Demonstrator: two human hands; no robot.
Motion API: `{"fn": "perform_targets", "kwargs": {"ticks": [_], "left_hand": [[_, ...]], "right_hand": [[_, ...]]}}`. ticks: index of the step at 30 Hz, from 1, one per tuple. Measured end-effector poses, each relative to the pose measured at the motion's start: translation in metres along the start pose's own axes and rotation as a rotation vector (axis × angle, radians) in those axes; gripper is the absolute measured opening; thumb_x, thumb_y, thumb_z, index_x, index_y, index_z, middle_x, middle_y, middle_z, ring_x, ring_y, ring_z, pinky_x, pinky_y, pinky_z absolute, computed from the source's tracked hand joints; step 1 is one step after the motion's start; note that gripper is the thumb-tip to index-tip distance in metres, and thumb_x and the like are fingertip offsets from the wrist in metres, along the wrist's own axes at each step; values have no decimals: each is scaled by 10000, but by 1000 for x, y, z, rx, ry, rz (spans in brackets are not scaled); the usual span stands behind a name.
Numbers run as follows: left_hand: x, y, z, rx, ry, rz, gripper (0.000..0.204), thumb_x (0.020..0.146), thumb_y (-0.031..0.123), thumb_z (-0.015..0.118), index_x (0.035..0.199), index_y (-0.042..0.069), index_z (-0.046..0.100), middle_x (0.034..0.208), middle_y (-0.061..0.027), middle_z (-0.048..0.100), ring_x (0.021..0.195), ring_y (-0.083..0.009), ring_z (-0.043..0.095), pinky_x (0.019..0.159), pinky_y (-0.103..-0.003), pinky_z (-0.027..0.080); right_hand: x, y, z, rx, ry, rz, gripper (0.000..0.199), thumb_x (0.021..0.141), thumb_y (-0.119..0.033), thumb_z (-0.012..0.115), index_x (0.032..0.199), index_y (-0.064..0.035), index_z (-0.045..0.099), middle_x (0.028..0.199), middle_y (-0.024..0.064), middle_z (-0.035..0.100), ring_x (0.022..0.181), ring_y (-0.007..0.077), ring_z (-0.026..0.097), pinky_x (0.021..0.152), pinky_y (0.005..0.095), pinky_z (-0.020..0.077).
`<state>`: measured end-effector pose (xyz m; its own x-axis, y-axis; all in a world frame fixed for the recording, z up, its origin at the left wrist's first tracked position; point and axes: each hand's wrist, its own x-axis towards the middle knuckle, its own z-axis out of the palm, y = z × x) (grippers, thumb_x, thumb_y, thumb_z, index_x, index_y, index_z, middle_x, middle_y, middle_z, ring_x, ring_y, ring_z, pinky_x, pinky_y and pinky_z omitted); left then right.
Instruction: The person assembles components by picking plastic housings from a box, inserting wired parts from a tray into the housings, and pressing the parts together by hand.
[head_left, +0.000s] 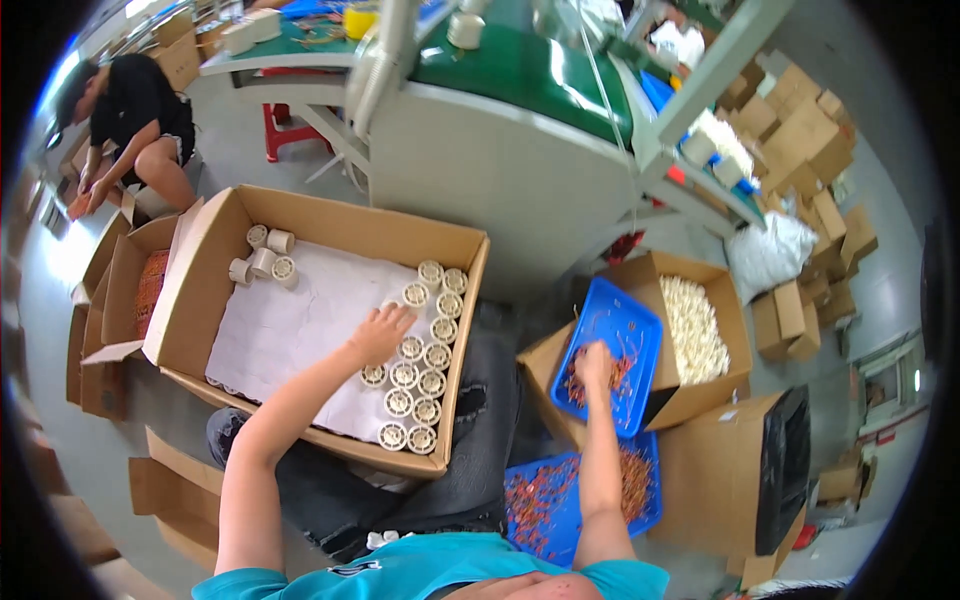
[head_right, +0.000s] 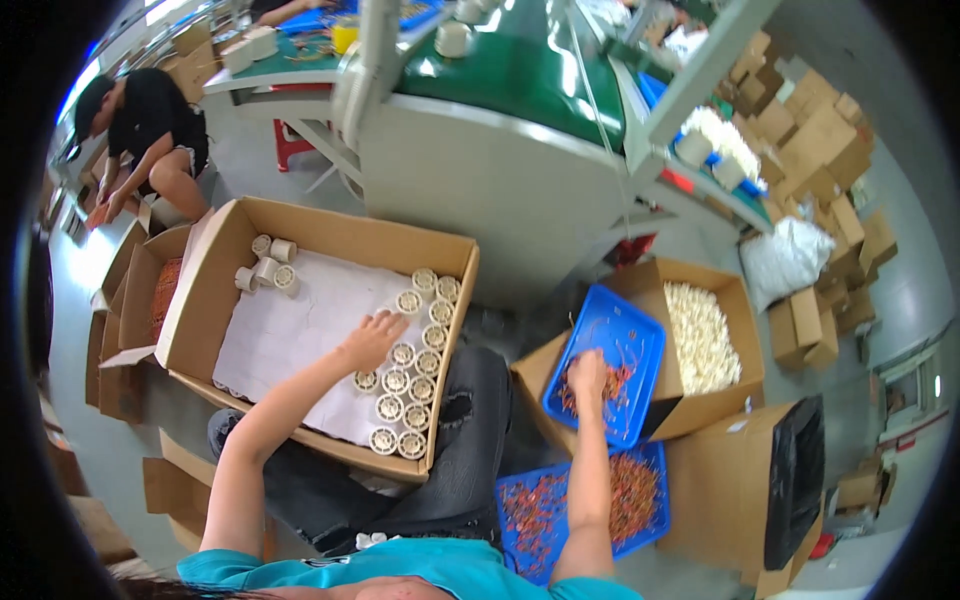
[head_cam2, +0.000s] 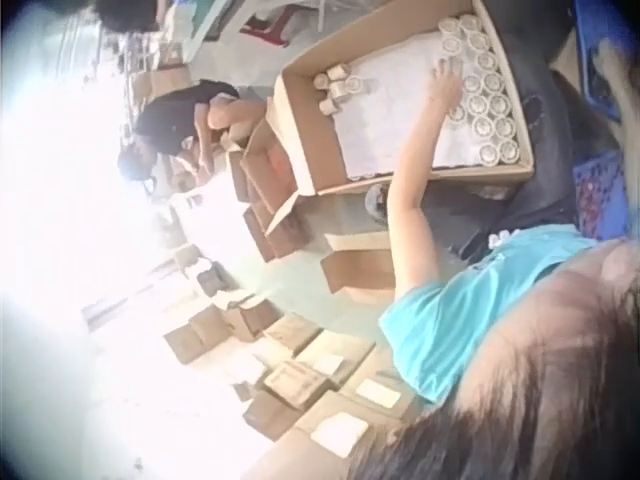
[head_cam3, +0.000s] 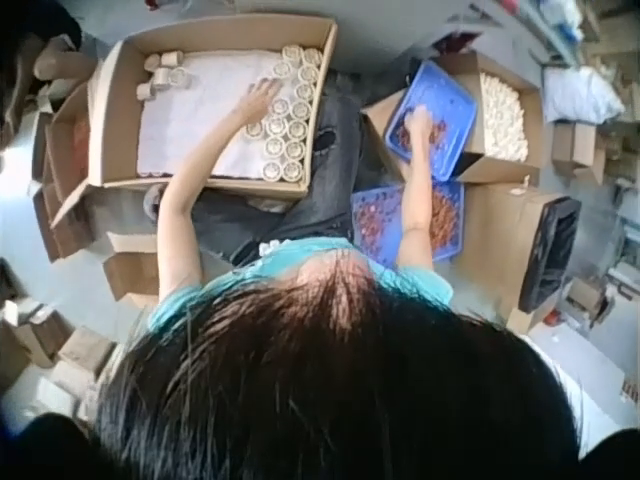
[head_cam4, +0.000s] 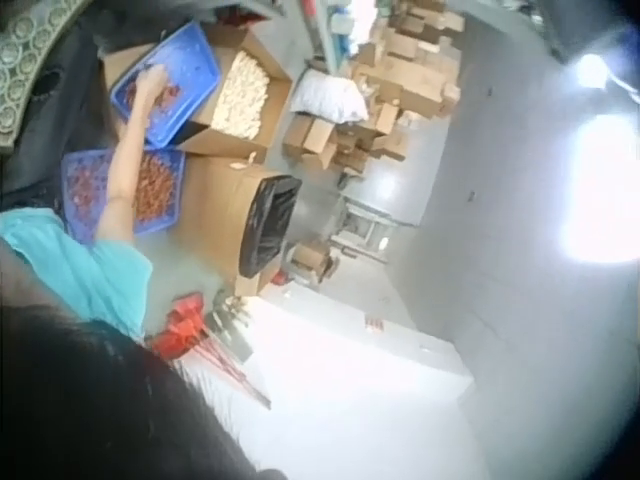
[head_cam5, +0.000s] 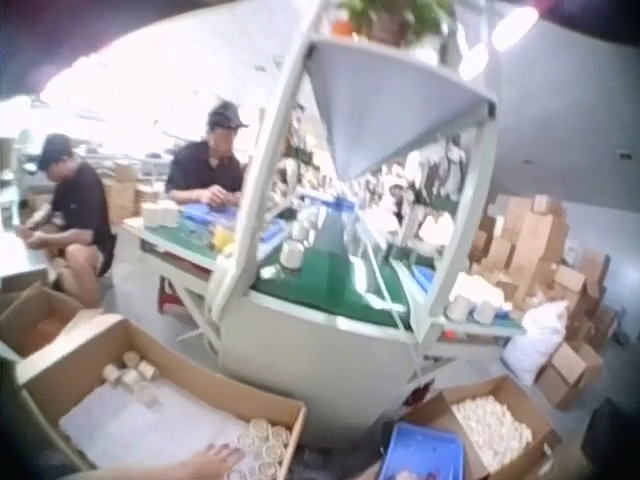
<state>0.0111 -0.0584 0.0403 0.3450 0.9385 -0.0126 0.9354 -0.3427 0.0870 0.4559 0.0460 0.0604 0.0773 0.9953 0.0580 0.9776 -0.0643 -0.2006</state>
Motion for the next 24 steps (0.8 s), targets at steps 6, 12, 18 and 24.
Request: {"fn": "perform_targets", "kwargs": {"ticks": [6,12,18,24], "left_hand": [[13,-19,36,175,129,-95,641,765,88,701,1358,52,459,1322,-136,492,1221,-311,492,982,-405,445],[9,-28,21,4,25,-369,757,709,68,733,1395,57,416,1312,-177,486,1161,-370,541,964,-425,468],[-4,-6,-86,-773,302,-358,484,688,119,750,1141,-9,640,1117,-203,639,995,-334,645,909,-422,517],[-67,80,-170,-1721,-38,-171,487,718,290,848,1074,16,661,990,-64,672,943,-141,611,863,-302,484]], "right_hand": [[-21,-21,-40,275,226,-22,161,786,-81,696,918,1,740,902,229,710,822,356,704,786,407,558],[-38,-17,-100,811,518,0,161,888,21,628,1035,72,668,976,127,645,755,202,683,665,291,560],[-85,-40,-133,1041,568,-2,183,922,7,602,1072,102,644,877,134,694,730,171,672,657,267,555],[-143,-144,-102,1509,-263,-45,205,902,34,622,1098,88,648,933,158,705,753,211,692,692,305,587]]}}
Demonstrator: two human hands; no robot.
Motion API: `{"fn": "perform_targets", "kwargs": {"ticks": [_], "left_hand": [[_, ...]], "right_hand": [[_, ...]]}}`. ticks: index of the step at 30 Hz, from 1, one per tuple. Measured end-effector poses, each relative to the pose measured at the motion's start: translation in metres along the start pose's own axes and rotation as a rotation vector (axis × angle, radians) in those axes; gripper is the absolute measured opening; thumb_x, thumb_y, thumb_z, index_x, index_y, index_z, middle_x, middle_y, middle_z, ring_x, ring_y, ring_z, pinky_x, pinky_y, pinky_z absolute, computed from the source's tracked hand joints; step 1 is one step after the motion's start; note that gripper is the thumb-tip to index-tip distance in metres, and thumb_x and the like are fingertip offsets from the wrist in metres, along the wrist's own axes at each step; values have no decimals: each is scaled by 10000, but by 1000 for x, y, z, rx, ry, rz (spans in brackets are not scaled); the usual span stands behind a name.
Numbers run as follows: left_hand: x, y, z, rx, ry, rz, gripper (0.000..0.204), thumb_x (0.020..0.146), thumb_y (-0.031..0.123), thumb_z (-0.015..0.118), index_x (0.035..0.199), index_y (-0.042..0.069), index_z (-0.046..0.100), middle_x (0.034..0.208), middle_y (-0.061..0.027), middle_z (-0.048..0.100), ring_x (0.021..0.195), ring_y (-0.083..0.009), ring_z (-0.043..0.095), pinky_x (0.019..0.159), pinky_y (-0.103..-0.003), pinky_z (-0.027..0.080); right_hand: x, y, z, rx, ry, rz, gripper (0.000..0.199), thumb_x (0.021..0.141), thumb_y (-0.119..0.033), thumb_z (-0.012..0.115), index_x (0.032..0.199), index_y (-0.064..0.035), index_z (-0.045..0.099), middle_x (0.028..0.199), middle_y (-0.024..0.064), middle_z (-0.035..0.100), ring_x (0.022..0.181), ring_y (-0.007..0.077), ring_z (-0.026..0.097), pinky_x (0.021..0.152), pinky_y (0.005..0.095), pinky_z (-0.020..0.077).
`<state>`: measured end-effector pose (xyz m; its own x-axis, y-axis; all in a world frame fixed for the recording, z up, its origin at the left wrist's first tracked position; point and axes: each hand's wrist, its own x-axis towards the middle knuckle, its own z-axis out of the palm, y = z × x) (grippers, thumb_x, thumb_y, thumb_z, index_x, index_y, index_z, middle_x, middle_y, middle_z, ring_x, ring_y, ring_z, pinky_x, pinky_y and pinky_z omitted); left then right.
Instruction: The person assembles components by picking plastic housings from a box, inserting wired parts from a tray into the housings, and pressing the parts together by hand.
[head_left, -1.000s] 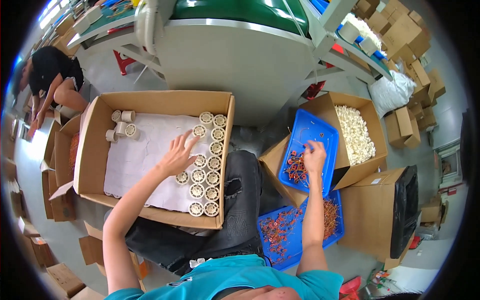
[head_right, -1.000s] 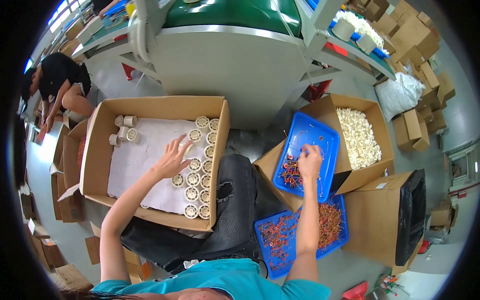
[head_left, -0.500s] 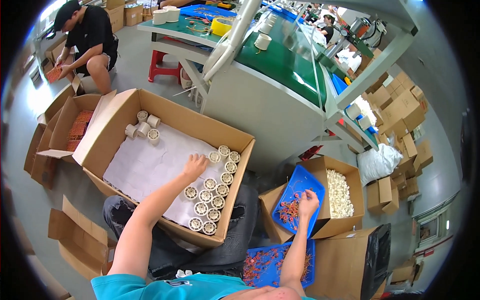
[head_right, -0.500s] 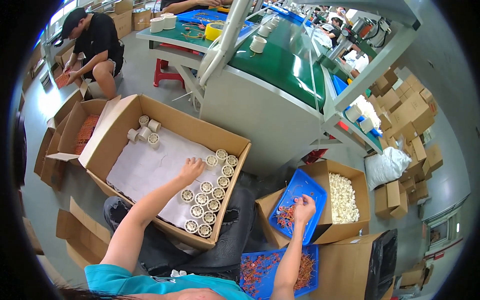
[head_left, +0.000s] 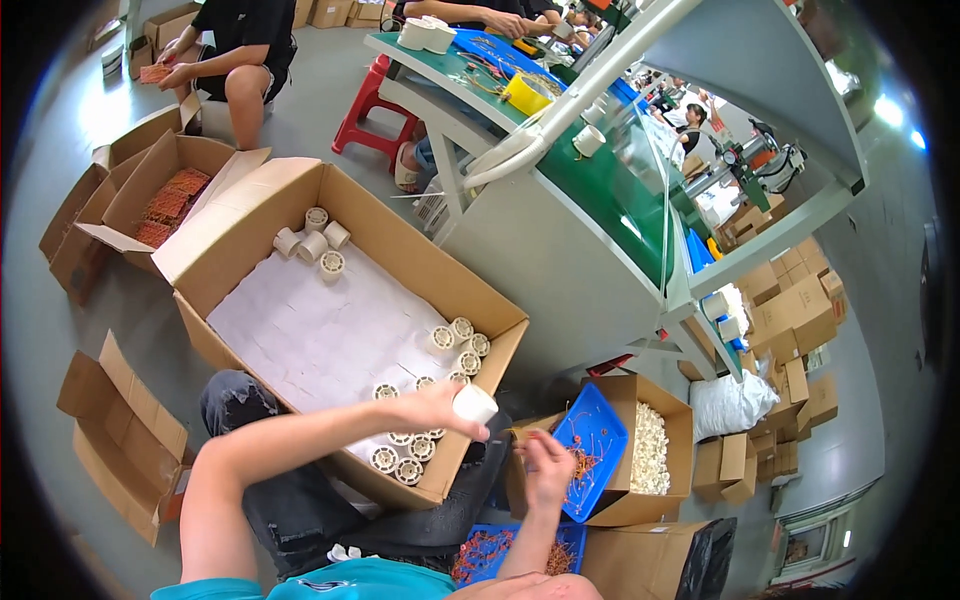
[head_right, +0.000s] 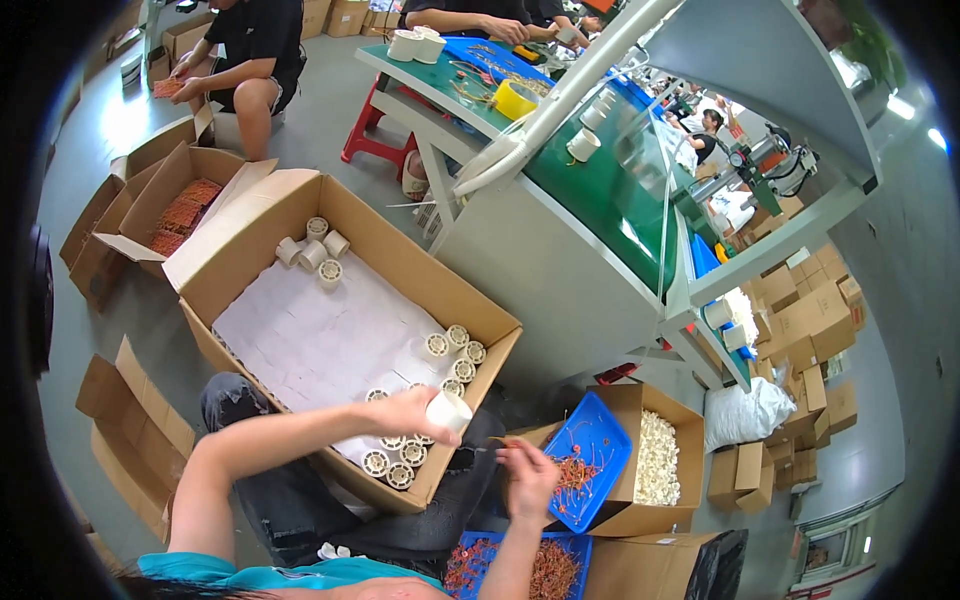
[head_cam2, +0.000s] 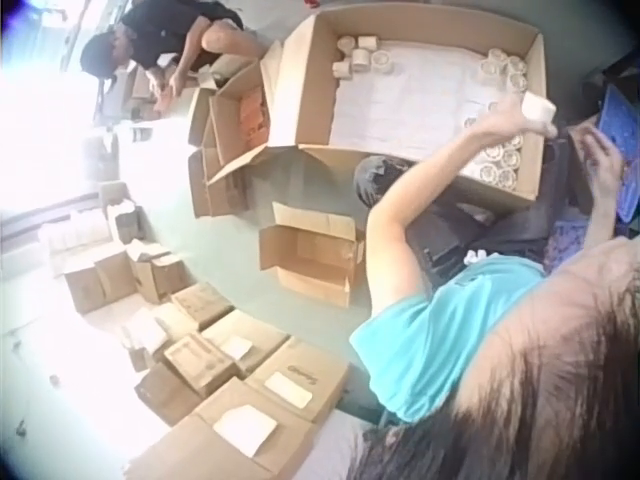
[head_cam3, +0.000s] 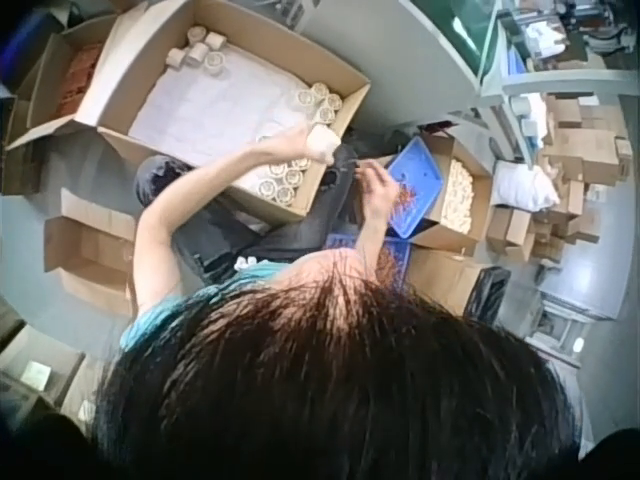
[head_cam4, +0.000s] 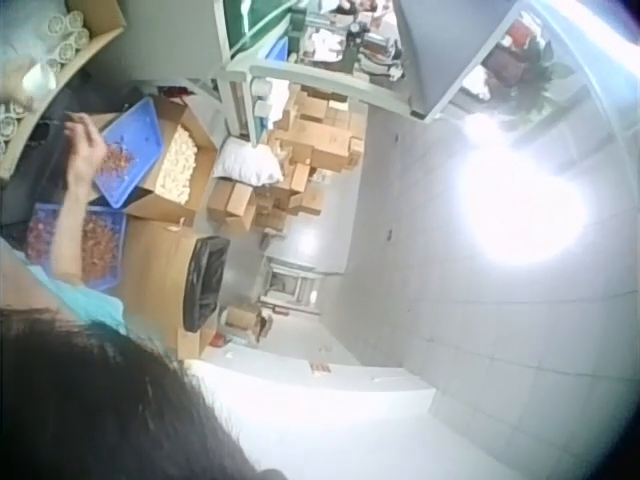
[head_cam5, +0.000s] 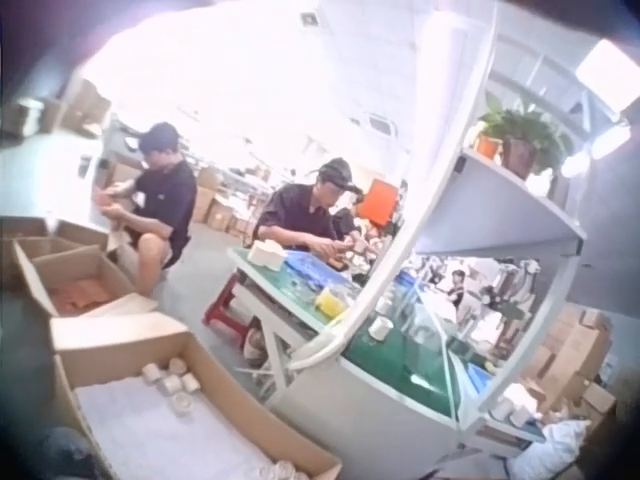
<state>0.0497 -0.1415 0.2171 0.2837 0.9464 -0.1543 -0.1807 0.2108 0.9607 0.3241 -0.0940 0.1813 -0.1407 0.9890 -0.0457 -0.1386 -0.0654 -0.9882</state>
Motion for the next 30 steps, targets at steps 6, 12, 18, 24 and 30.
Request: {"fn": "perform_targets", "kwargs": {"ticks": [6,12,18,24,30], "left_hand": [[-10,-48,-13,-317,35,35,420,750,187,832,1087,15,649,965,-50,670,869,-125,627,780,-283,509],[-19,-35,-8,-196,-80,-94,418,756,145,833,1092,6,626,898,-43,667,768,-124,643,716,-285,539],[-24,-26,-10,96,-112,-74,421,723,181,856,1024,28,605,862,-40,649,788,-151,633,718,-320,532],[-13,-38,-10,879,382,582,518,691,154,825,1110,48,539,993,-159,635,949,-344,627,855,-423,496],[-11,-37,-10,651,405,688,675,673,38,818,1266,50,496,1147,-156,559,1037,-353,586,867,-401,502]], "right_hand": [[-7,2,70,195,-361,166,234,906,45,620,1132,100,643,1010,168,707,837,242,711,762,330,585],[-12,0,84,-193,-231,-54,247,854,96,662,1101,98,662,1001,129,684,869,191,697,744,284,573],[-19,19,73,-508,-112,-218,187,805,66,710,991,44,712,1008,88,682,793,124,657,712,246,541],[-10,-15,66,-593,139,-494,176,814,76,700,986,40,699,988,106,672,886,181,643,786,275,523],[-27,-54,97,-450,235,-873,200,839,120,668,1038,109,662,1089,174,623,891,227,650,779,304,583]]}}
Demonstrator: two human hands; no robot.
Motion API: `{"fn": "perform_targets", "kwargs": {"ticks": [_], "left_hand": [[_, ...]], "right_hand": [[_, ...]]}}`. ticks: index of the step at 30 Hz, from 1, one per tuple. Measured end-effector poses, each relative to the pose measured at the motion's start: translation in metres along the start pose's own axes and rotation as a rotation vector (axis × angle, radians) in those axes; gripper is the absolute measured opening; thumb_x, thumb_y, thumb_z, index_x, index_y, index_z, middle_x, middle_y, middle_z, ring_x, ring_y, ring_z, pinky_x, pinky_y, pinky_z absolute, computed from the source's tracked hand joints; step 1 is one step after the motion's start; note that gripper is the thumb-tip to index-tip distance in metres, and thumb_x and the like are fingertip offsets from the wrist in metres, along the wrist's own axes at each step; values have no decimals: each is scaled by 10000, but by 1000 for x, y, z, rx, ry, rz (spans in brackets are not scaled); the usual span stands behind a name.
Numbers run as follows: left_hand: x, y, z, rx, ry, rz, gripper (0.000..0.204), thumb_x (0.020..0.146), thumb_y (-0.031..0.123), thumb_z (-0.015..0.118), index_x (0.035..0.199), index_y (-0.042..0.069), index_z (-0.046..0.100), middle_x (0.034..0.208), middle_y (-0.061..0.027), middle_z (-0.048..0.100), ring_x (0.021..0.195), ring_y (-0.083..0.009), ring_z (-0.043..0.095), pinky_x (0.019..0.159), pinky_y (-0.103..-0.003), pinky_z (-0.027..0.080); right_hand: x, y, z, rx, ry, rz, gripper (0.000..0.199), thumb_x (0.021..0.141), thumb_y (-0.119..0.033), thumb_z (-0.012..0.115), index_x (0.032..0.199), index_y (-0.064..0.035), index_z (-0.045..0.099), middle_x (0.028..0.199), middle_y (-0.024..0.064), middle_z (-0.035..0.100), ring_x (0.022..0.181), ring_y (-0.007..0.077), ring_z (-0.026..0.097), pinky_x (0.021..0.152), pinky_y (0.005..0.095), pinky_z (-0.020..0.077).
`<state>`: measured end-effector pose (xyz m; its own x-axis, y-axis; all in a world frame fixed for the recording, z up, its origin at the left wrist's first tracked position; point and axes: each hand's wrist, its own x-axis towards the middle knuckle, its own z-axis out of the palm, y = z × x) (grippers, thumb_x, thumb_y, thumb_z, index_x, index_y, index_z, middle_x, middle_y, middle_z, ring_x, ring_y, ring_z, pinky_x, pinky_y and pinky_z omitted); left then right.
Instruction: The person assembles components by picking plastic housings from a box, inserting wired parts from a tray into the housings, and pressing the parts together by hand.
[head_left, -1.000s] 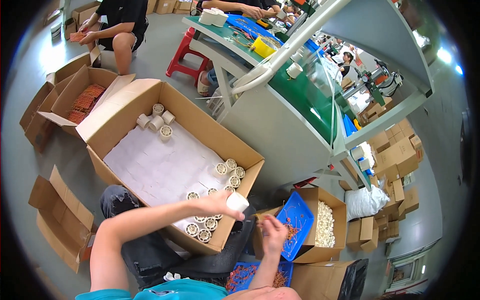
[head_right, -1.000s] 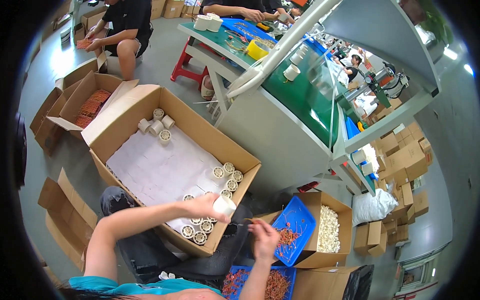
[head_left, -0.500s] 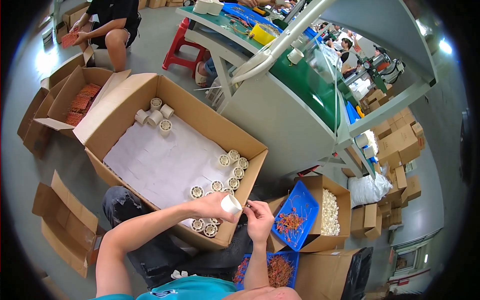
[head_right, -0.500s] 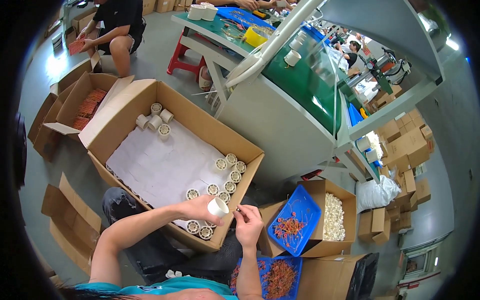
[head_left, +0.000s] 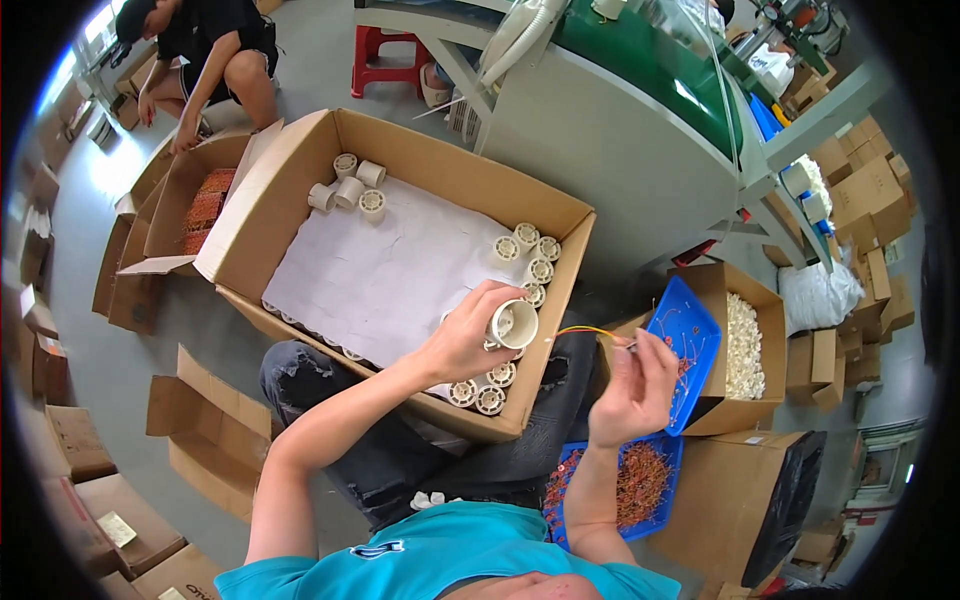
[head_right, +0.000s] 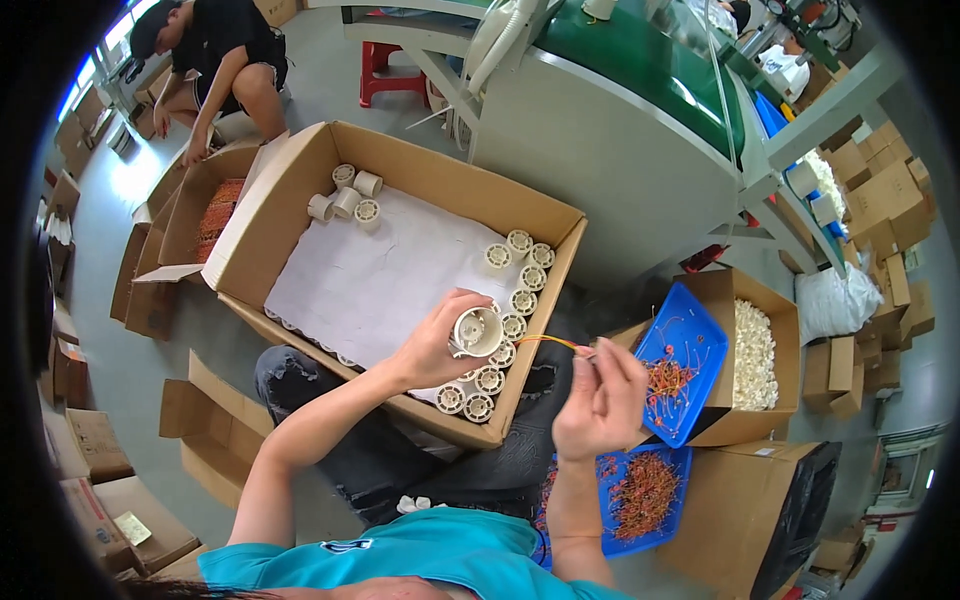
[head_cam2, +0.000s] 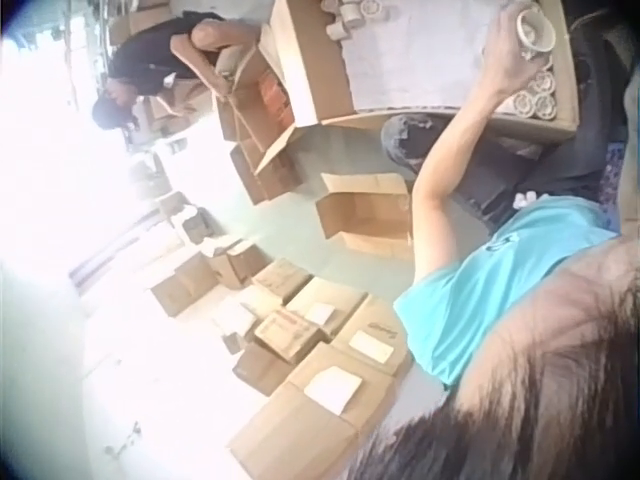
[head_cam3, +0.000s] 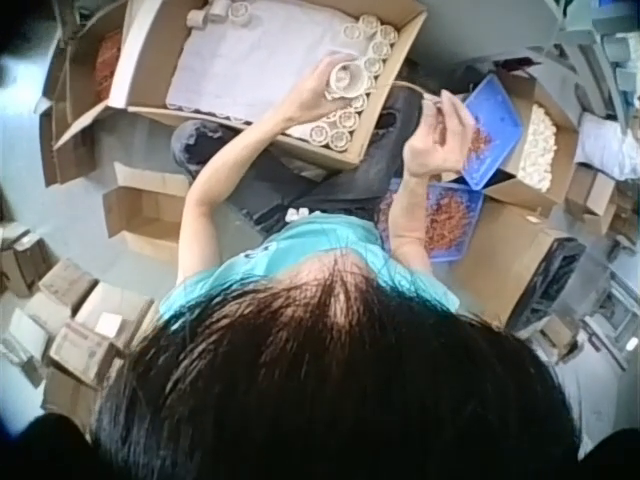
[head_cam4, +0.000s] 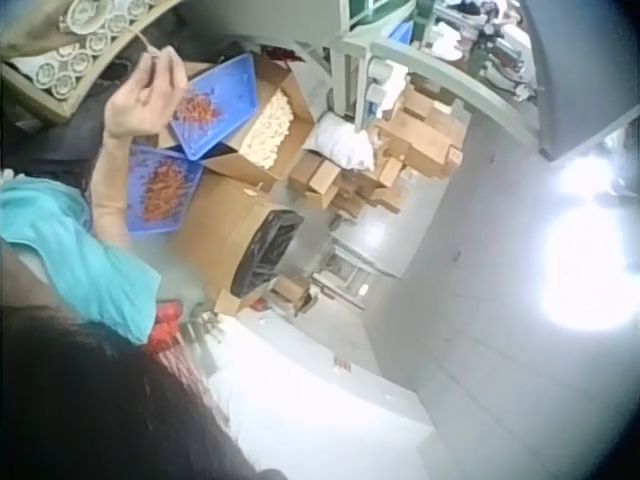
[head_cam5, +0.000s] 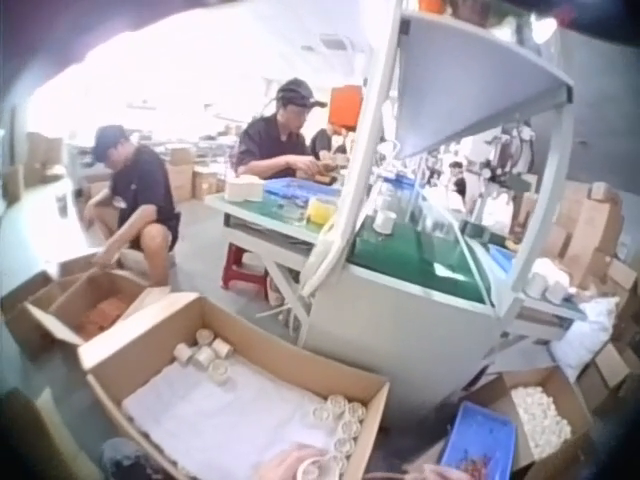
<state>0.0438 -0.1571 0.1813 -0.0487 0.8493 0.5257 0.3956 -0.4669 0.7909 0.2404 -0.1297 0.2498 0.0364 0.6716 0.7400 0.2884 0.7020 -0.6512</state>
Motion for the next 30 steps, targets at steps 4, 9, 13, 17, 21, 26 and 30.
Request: {"fn": "perform_targets", "kwargs": {"ticks": [4,9,13,17,21,26,30], "left_hand": [[-1,-1,4,-6,45,25,660,655,18,826,1238,43,517,1133,-157,565,1032,-343,590,845,-389,511],[-5,-2,3,4,31,59,667,633,29,846,1220,38,529,1118,-157,574,1012,-339,600,841,-396,514],[-6,1,3,-12,19,51,662,630,33,849,1212,37,533,1117,-156,579,1009,-338,604,839,-393,517],[-5,1,5,-36,9,44,647,634,33,847,1203,36,539,1119,-155,581,1018,-336,607,838,-388,522],[-2,2,4,-34,12,20,631,635,35,847,1188,35,542,1103,-149,591,1012,-330,611,836,-385,523],[-2,-5,7,-76,-8,9,628,632,43,850,1174,43,532,1063,-138,602,992,-337,616,829,-389,521],[0,-2,6,-74,-47,44,610,634,51,850,1145,53,517,1034,-146,599,953,-357,617,788,-409,520]], "right_hand": [[-20,6,8,15,-137,-160,269,808,167,671,1070,110,645,1119,228,595,880,257,670,778,305,592],[-28,5,21,1,-108,-195,265,809,164,673,1066,105,655,1111,229,608,863,251,675,760,297,591],[-28,4,31,-2,-99,-196,232,803,146,689,1027,85,681,1071,217,640,819,243,687,729,291,587],[-28,7,33,-59,-121,-226,262,764,121,738,1008,29,712,1027,184,675,819,261,692,685,303,582],[-20,5,29,-46,-197,-303,236,774,123,716,997,48,697,1010,183,682,821,273,690,724,329,575],[-11,10,22,13,-272,-315,283,723,132,738,981,22,709,987,173,683,795,290,688,682,324,576],[-2,-2,18,23,-500,-222,246,700,96,754,931,30,703,973,143,689,838,294,661,740,339,544]]}}
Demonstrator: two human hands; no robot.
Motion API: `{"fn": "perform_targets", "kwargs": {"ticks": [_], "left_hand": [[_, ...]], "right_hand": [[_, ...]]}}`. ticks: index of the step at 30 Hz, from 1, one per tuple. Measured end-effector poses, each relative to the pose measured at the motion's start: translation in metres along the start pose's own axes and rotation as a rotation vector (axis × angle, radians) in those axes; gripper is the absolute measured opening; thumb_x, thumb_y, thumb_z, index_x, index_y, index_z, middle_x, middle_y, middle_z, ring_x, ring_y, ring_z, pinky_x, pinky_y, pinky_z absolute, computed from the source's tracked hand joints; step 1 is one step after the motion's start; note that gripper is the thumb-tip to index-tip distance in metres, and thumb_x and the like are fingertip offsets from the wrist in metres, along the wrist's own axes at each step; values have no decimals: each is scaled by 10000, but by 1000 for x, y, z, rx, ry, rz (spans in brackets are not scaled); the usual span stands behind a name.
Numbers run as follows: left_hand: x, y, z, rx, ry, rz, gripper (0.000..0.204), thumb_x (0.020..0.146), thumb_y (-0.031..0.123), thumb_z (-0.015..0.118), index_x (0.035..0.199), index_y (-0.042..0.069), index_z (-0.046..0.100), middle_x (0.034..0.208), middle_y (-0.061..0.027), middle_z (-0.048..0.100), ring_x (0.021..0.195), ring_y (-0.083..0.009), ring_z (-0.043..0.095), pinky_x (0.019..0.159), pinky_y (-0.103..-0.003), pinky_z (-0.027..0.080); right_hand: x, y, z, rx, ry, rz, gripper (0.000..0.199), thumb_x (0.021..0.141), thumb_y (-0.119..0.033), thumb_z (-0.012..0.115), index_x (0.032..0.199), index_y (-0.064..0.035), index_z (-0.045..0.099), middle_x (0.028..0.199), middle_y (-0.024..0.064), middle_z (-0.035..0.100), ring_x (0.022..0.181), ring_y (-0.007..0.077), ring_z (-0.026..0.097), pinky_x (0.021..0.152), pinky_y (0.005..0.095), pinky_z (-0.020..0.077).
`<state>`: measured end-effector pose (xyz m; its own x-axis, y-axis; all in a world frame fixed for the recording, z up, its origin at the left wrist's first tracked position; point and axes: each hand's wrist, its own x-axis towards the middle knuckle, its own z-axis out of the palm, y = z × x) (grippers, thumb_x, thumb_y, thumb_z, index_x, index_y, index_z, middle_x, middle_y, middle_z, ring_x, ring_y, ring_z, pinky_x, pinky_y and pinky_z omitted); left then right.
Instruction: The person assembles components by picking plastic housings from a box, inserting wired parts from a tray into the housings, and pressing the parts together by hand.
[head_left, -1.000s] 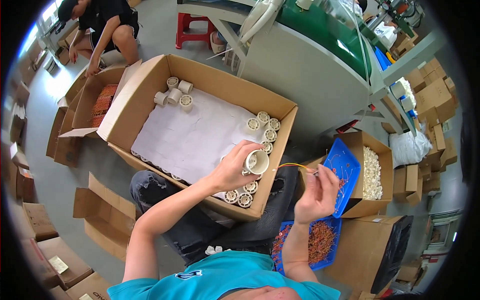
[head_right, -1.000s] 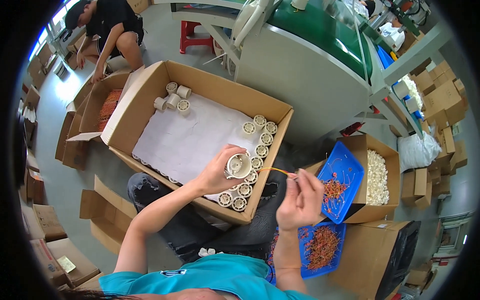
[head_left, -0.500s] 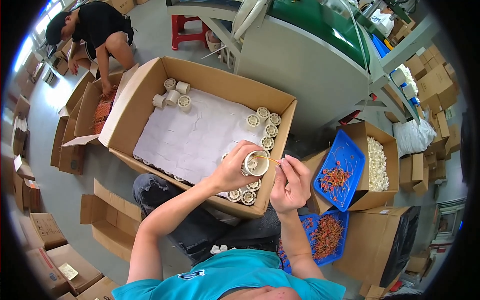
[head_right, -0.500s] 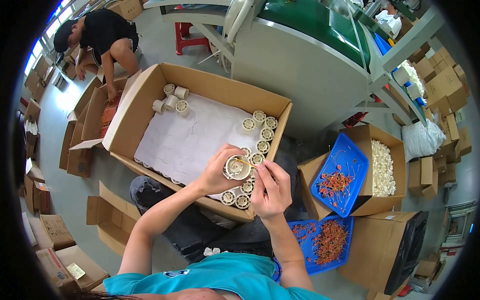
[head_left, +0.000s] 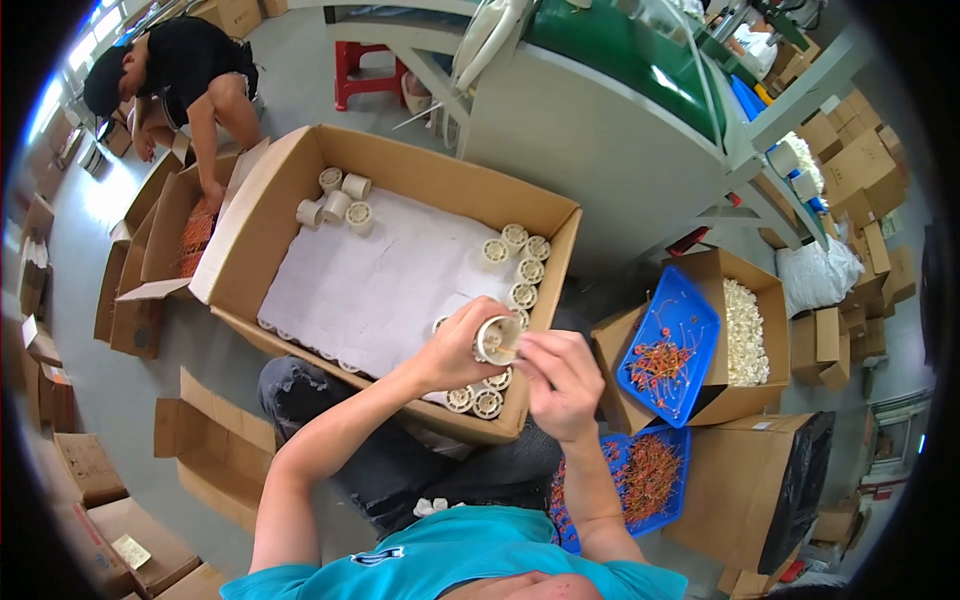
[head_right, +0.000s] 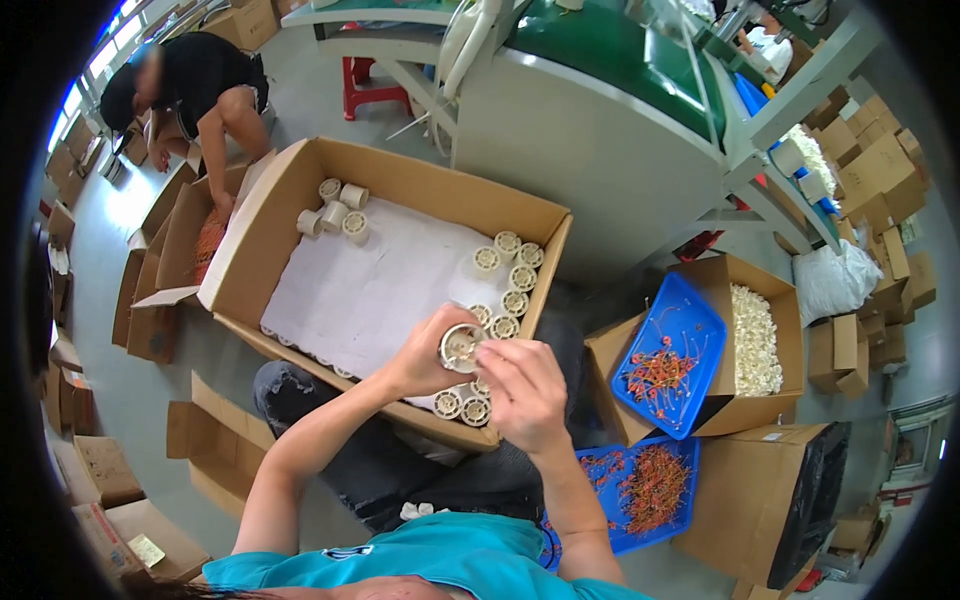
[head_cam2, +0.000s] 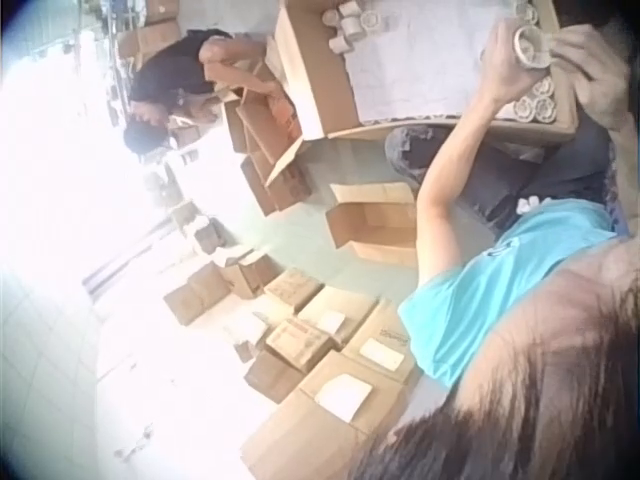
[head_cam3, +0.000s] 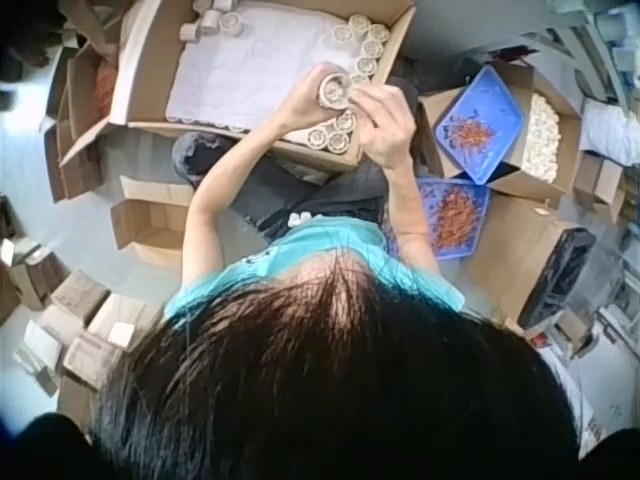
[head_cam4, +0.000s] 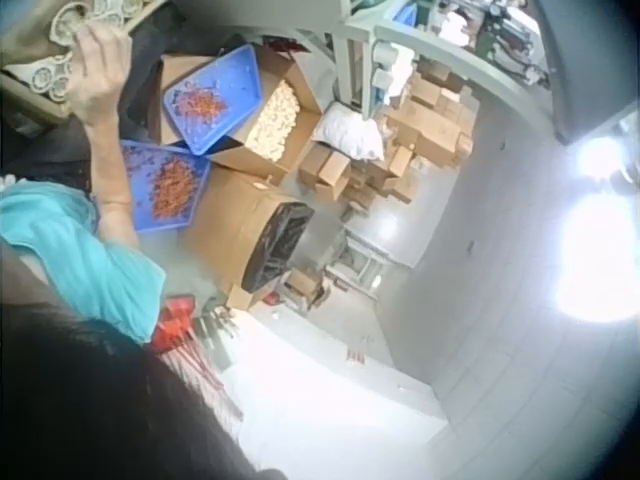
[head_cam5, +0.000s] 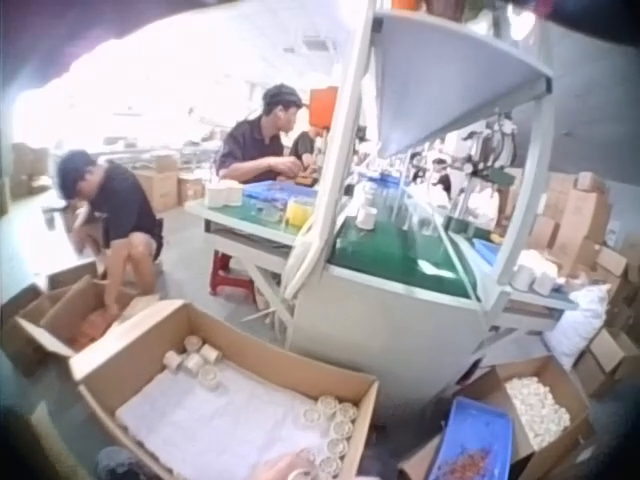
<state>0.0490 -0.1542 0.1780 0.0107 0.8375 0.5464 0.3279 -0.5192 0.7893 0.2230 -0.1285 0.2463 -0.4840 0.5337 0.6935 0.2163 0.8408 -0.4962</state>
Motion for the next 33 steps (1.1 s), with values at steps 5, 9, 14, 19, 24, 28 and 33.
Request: {"fn": "perform_targets", "kwargs": {"ticks": [5,9,14,19,24,28,33], "left_hand": [[-9,-5,3,118,5,57,610,605,55,845,1119,56,516,1002,-151,593,915,-383,615,749,-434,517],[-11,-2,5,216,-21,24,614,604,64,830,1134,74,519,989,-126,588,884,-368,628,701,-442,522],[-12,-3,4,227,-35,-36,611,626,80,823,1150,81,509,1024,-119,580,880,-368,632,667,-448,534],[-10,-4,5,235,-25,-26,615,630,81,822,1157,78,504,1048,-123,580,889,-373,634,673,-450,534],[-12,-5,5,216,-31,-25,638,612,70,827,1163,74,505,1069,-128,576,894,-376,635,680,-453,532],[-16,-5,6,217,-43,-14,656,599,70,832,1167,72,504,1077,-132,573,897,-379,633,689,-452,532],[-24,-13,1,343,-98,45,664,591,59,829,1170,72,503,1080,-136,567,885,-381,631,692,-453,523]], "right_hand": [[-4,-1,20,113,-107,367,205,691,17,751,894,-10,736,1083,127,641,993,295,616,835,379,514],[-9,8,31,172,-134,453,171,722,28,721,888,-7,739,1087,110,643,991,272,632,839,349,525],[-6,6,32,232,-136,517,179,741,23,728,918,0,740,1088,108,651,949,253,664,816,335,543],[-8,6,31,78,-97,496,198,748,-9,746,945,-14,749,1071,115,664,939,257,677,810,336,546],[-6,1,26,152,-142,559,191,765,-14,733,955,-16,752,1063,122,671,939,264,680,798,340,548],[-7,0,26,159,-148,604,208,745,37,723,950,9,745,1067,120,682,935,234,683,815,312,537],[-16,0,40,184,-75,586,178,741,63,713,909,12,742,1027,114,668,919,227,674,810,305,533]]}}
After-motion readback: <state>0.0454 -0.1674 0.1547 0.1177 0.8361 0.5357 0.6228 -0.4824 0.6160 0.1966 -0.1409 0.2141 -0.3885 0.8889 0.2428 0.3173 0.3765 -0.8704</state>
